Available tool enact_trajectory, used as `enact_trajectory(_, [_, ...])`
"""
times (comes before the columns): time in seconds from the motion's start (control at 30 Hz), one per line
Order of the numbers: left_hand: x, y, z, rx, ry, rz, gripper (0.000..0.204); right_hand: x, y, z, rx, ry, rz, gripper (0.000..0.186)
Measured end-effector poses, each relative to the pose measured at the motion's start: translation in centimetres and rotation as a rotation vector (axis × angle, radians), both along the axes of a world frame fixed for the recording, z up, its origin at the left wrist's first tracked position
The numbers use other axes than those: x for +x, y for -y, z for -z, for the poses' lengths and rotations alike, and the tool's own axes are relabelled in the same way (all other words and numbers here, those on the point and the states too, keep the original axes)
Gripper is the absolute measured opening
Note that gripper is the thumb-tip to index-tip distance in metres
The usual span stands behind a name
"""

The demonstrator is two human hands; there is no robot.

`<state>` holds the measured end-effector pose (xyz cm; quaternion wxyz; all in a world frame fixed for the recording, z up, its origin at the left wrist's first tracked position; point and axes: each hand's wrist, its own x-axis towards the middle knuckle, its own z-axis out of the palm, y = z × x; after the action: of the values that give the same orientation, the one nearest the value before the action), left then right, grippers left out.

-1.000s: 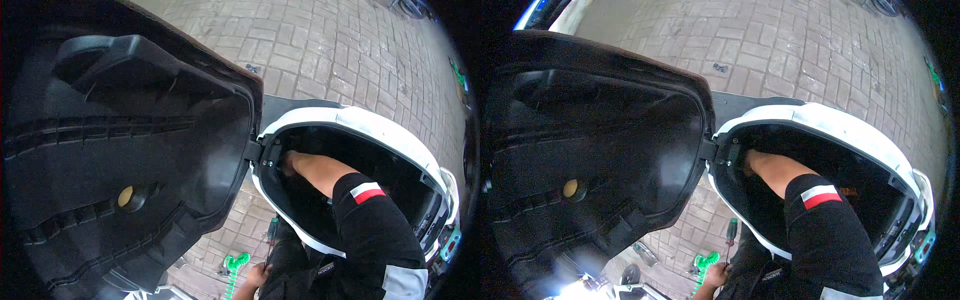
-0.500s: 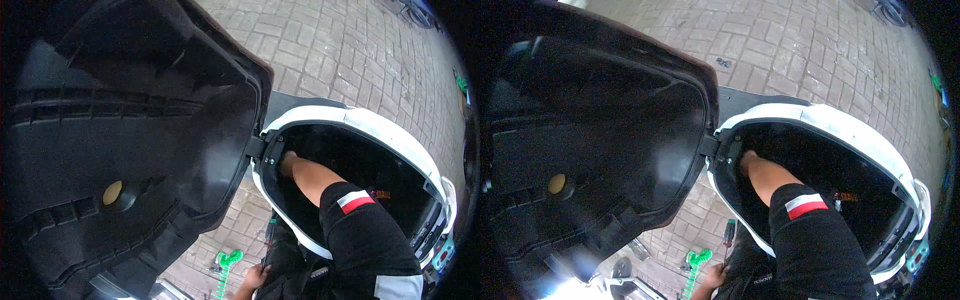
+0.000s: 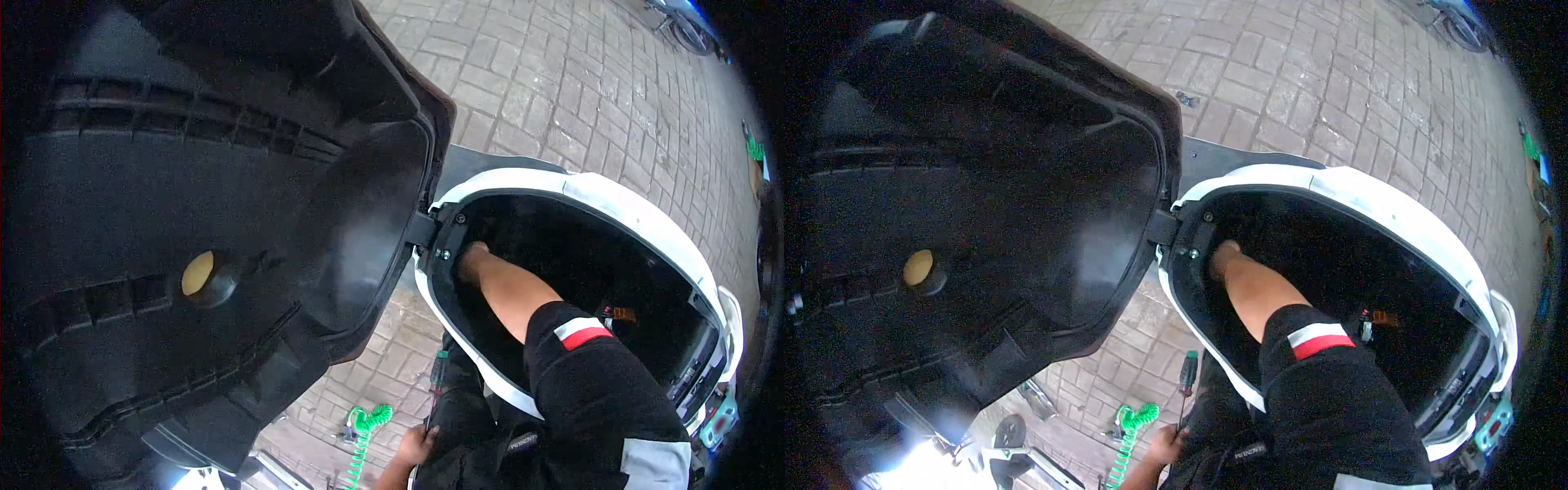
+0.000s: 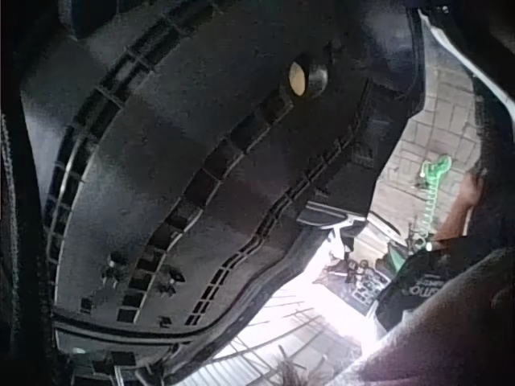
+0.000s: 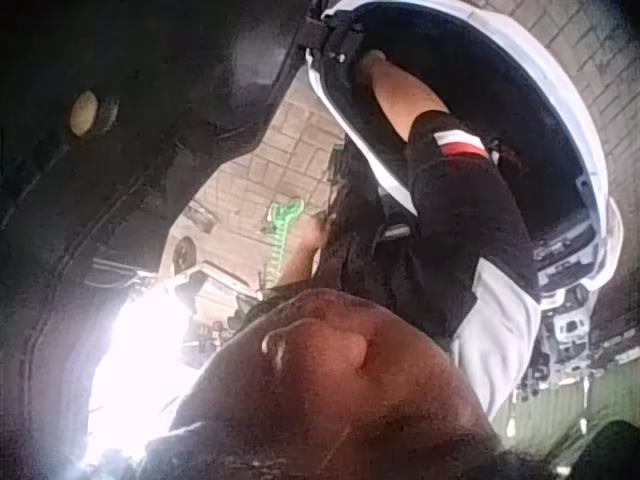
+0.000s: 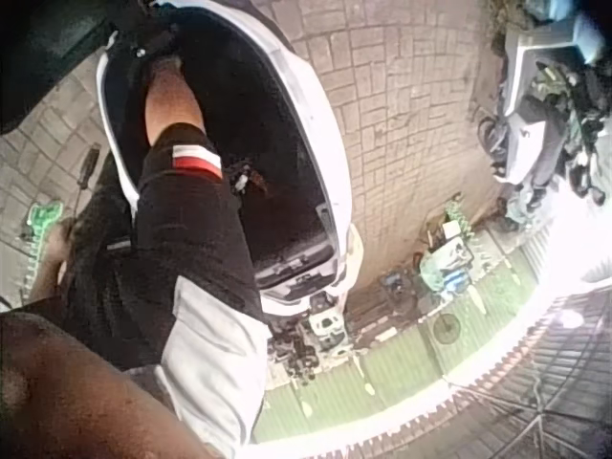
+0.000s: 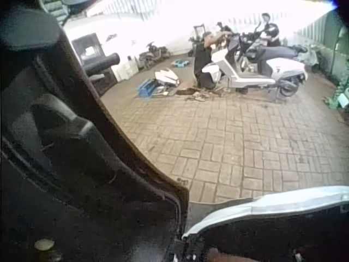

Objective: The person repairs internal components of a scooter using a screwdriver and a wrench. The person unscrews bolts, adjusts internal wiring and connectors, and uses the tools to secure parts within the storage compartment.

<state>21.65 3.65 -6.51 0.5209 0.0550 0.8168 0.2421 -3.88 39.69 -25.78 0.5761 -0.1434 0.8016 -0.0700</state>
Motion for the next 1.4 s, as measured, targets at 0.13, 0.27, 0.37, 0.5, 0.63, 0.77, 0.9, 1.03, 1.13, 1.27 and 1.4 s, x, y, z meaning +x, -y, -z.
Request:
enact_trajectory(0.13, [-1.3, -0.2, -0.4, -0.048, 0.069, -0.108, 0.044, -0.7, -1.9, -3.7, -0.003, 0.023, 0.007, 0.052])
enact_trajectory(0.27, [-1.3, 0.5, 1.2, -0.12, -0.021, -0.222, 0.042, 0.2, -4.0, -10.1, -0.018, -0.102, 0.163, 0.064])
enact_trajectory(0.37, [-2.7, -0.4, 1.4, -0.154, -0.032, -0.353, 0.042, 2.1, -4.9, -15.3, 0.007, -0.185, 0.206, 0.077])
enact_trajectory(0.5, [-3.5, -0.8, 2.5, -0.055, 0.019, -0.561, 0.041, 7.6, -4.3, -21.2, -0.659, -0.404, 0.367, 0.08])
enact_trajectory(0.63, [-5.4, -3.4, 0.0, 0.305, 0.257, -0.887, 0.041, 13.2, 1.6, -28.1, -0.775, -0.341, 0.259, 0.079])
enact_trajectory(0.77, [-5.7, -5.0, -2.0, 0.338, 0.24, -0.888, 0.036, 16.6, 5.3, -28.3, -0.869, -0.454, 0.251, 0.079])
enact_trajectory(0.9, [-5.4, -6.8, -3.9, 0.314, 0.246, -1.152, 0.032, 18.9, 8.2, -27.0, -0.929, -0.459, 0.319, 0.076])
enact_trajectory(1.03, [-4.0, -3.3, -1.8, 0.697, 0.342, -1.041, 0.033, 20.8, 10.1, -25.1, -1.051, -0.557, 0.446, 0.078])
enact_trajectory(1.13, [-3.9, -3.8, -2.6, 0.621, 0.305, -1.162, 0.035, 22.0, 10.6, -24.4, -1.074, -0.52, 0.472, 0.081])
enact_trajectory(1.27, [-4.3, -5.2, -4.1, 0.444, 0.232, -1.295, 0.03, 22.5, 10.9, -23.7, -1.149, -0.497, 0.547, 0.077])
enact_trajectory(1.4, [-5.4, -5.3, -5.2, 0.466, 0.19, -1.089, 0.024, 22.8, 11.0, -22.9, -1.171, -0.395, 0.993, 0.047])
